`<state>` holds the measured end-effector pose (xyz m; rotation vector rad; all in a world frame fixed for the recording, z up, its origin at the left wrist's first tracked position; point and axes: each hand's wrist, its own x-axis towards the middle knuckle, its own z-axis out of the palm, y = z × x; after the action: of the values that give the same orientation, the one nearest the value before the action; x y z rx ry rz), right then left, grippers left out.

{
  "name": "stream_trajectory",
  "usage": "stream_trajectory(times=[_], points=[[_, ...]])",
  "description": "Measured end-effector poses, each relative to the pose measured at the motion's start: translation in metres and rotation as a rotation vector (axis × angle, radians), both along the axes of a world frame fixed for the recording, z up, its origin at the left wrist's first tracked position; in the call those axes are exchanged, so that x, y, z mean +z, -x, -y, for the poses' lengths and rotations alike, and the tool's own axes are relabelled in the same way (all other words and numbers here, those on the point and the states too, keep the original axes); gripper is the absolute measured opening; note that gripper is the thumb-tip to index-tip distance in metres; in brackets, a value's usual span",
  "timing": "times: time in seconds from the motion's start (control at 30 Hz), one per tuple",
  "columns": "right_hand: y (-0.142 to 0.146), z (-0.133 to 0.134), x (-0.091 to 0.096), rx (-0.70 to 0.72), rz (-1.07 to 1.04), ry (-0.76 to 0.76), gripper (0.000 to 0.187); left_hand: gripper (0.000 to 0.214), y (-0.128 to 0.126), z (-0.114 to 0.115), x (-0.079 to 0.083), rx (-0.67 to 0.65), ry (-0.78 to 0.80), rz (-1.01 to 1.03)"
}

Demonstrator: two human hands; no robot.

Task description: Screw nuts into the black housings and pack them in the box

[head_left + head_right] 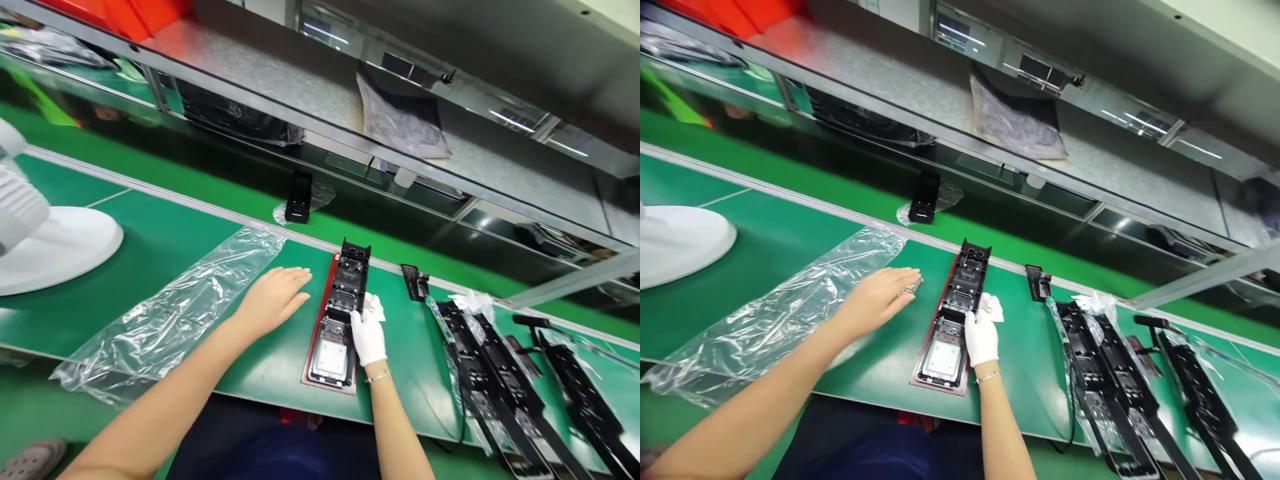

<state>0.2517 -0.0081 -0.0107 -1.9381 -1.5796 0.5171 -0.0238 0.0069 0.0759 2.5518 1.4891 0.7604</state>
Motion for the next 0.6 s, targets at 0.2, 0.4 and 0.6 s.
stream_trajectory(times=[0.2,0.4,0.6], points=[[0.002,0.004,-0.006,-0.084,-0.04,-0.004,0.071,0.075,0.101,-0.021,-0.01,0.445,0.154,-0.051],[0.001,0.005,-0.002,-0.1,-0.107,-0.099,0.074,0.068,0.175,-0.047,-0.038,0.708,0.47,-0.049],[-0.006,0.013,0.011,-0.051,-0.174,-0.167,0.074,0.041,0.176,-0.041,-0.039,0.741,0.602,0.178]])
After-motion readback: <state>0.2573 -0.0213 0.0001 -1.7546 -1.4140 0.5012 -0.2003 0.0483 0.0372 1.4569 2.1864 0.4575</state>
